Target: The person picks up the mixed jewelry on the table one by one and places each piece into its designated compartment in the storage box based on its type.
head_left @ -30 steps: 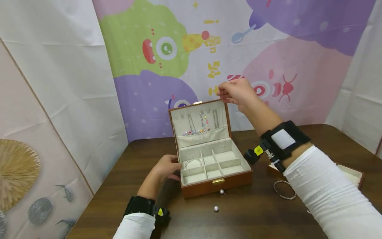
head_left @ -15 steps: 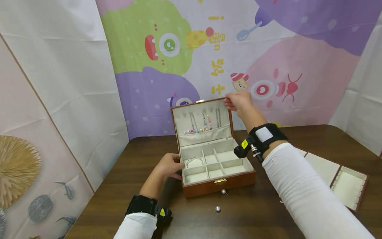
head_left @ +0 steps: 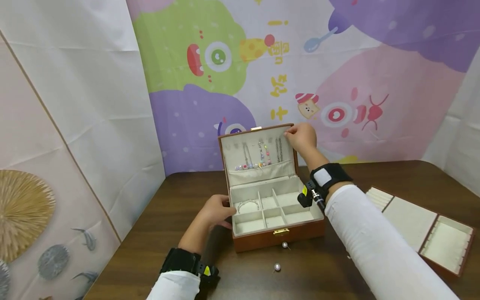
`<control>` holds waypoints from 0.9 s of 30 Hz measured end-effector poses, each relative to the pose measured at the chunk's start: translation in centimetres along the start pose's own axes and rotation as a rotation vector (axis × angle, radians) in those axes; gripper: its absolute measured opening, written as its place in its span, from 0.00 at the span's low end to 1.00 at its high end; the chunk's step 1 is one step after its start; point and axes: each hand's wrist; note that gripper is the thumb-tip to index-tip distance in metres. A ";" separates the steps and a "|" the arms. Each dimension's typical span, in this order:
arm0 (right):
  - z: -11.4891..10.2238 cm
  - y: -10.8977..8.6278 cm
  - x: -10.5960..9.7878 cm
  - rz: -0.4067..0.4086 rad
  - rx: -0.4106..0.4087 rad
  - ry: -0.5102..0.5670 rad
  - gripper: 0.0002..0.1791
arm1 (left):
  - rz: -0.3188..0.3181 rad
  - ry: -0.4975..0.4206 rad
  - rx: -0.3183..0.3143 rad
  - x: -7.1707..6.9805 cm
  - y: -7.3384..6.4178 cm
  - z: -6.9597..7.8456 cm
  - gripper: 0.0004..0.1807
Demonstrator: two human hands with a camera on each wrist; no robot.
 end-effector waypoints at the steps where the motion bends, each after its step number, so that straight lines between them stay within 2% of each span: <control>1: 0.0 0.0 0.0 -0.004 -0.015 -0.016 0.15 | 0.000 0.001 0.000 0.0 -0.1 0.0 0.25; 10: -0.4 0.9 0.0 -0.011 -0.047 -0.121 0.15 | 0.006 -0.006 -0.004 0.3 -0.8 0.5 0.25; 17: 0.1 0.8 -0.1 0.016 -0.191 -0.259 0.14 | -0.010 -0.008 0.007 0.6 -1.2 0.8 0.25; 22: 0.4 0.6 -0.2 0.012 -0.250 -0.258 0.14 | -0.012 -0.001 -0.004 0.6 -1.1 0.9 0.25; 27: 0.7 0.8 -0.6 -0.041 -0.252 -0.169 0.14 | -0.006 0.014 -0.013 0.6 -1.1 1.1 0.25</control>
Point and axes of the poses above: each hand's wrist, its own y-axis towards the middle knuckle, its own x-axis out of the palm, z = x × y, and after that the axes turned 9 degrees about y, right-handed
